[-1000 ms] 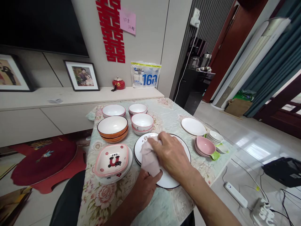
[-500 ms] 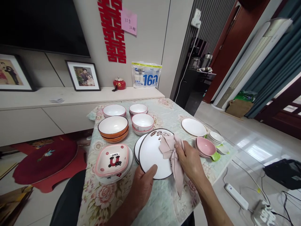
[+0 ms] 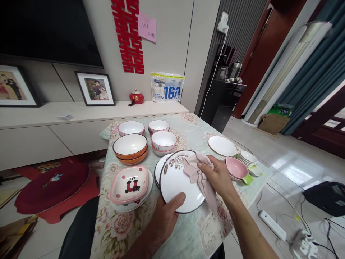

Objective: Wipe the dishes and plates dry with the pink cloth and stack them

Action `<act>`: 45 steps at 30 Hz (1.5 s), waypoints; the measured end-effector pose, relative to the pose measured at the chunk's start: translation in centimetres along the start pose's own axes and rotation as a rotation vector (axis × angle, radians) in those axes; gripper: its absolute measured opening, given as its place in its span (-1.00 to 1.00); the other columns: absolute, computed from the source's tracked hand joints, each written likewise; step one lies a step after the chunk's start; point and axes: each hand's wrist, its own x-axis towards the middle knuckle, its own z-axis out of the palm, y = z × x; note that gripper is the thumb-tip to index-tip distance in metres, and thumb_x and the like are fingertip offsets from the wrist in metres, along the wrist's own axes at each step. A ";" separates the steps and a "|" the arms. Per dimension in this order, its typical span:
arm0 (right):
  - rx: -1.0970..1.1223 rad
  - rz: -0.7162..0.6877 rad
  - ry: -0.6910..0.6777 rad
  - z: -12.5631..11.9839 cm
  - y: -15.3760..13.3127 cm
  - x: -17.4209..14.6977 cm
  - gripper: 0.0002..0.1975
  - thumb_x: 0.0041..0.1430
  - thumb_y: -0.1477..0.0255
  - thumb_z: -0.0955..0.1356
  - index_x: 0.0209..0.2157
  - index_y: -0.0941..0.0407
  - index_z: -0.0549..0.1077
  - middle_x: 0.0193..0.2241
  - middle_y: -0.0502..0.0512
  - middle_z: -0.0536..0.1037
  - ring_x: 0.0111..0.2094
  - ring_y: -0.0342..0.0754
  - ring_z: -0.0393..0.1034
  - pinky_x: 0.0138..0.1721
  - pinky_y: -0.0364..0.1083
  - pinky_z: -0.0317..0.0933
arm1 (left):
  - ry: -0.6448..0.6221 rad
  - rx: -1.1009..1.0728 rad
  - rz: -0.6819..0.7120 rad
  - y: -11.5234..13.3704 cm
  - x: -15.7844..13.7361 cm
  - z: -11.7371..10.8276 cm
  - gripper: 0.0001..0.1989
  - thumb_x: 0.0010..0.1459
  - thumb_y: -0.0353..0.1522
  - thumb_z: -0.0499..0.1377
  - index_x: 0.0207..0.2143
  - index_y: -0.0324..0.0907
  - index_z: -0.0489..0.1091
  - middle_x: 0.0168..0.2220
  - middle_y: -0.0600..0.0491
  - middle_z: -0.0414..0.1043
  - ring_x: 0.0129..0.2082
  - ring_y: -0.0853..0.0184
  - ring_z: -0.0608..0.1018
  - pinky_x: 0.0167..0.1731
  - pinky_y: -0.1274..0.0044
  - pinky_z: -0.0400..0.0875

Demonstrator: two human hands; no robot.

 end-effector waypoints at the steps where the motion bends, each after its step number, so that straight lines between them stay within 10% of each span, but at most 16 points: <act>1: -0.072 -0.041 -0.037 -0.4 -0.5 0.4 -0.73 0.13 0.19 0.41 -0.33 0.13 0.52 -0.45 -0.01 0.55 -0.41 -0.04 0.40 -0.37 -0.11 0.24 | -0.010 -0.014 -0.015 0.2 0.0 -0.1 -0.25 -0.18 -0.34 0.46 0.14 -0.19 0.43 -0.09 -0.14 0.65 0.02 -0.05 0.58 0.11 0.18 0.37; 9: -0.465 -0.275 -0.311 -2.2 -4.4 2.1 -0.82 0.26 0.30 0.33 -0.29 0.08 0.53 -0.41 -0.02 0.57 -0.39 -0.06 0.42 -0.36 -0.12 0.23 | -0.153 -0.046 -0.074 2.1 0.3 -0.1 -0.37 -0.12 -0.41 0.41 0.08 -0.24 0.48 -0.08 -0.16 0.64 0.08 -0.08 0.54 0.13 0.17 0.33; 19: -0.791 -0.611 -0.419 1.9 -6.2 2.0 -0.71 0.43 0.31 0.20 -0.02 0.08 0.47 -0.20 0.16 0.51 -0.20 0.03 0.43 -0.19 -0.02 0.27 | -0.005 -0.063 -0.146 1.0 0.2 -0.3 -0.42 -0.25 -0.42 0.48 -0.08 -0.25 0.53 -0.21 -0.13 0.67 0.00 -0.05 0.59 0.07 0.19 0.38; 26: -0.782 -0.399 -0.057 1.4 -1.7 2.1 -0.71 0.42 0.27 0.19 -0.21 0.10 0.47 -0.35 0.12 0.46 -0.31 0.05 0.39 -0.26 0.00 0.28 | 0.099 -0.146 0.031 1.1 0.9 -0.6 -0.25 -0.19 -0.43 0.46 0.13 -0.21 0.42 -0.21 -0.12 0.68 -0.03 -0.03 0.62 0.08 0.17 0.40; 33: -0.904 -0.670 0.436 4.2 -0.1 -0.2 -0.69 0.34 0.49 0.26 0.07 0.15 0.42 -0.19 0.28 0.39 -0.16 0.16 0.25 -0.16 0.14 0.25 | 0.048 -0.188 0.028 0.7 1.1 -0.7 -0.32 -0.06 -0.39 0.44 0.15 -0.14 0.40 -0.10 -0.11 0.65 0.05 0.01 0.58 0.14 0.19 0.36; 45: -0.432 -0.761 -0.361 5.5 -2.6 -3.4 -0.73 0.32 0.62 0.23 -0.12 0.07 0.50 -0.24 0.12 0.45 -0.19 0.00 0.30 -0.21 -0.02 0.28 | -0.054 -0.201 0.026 1.8 0.8 -0.8 -0.52 -0.02 -0.15 0.42 -0.09 -0.21 0.54 -0.10 -0.14 0.63 0.06 0.01 0.56 0.11 0.21 0.39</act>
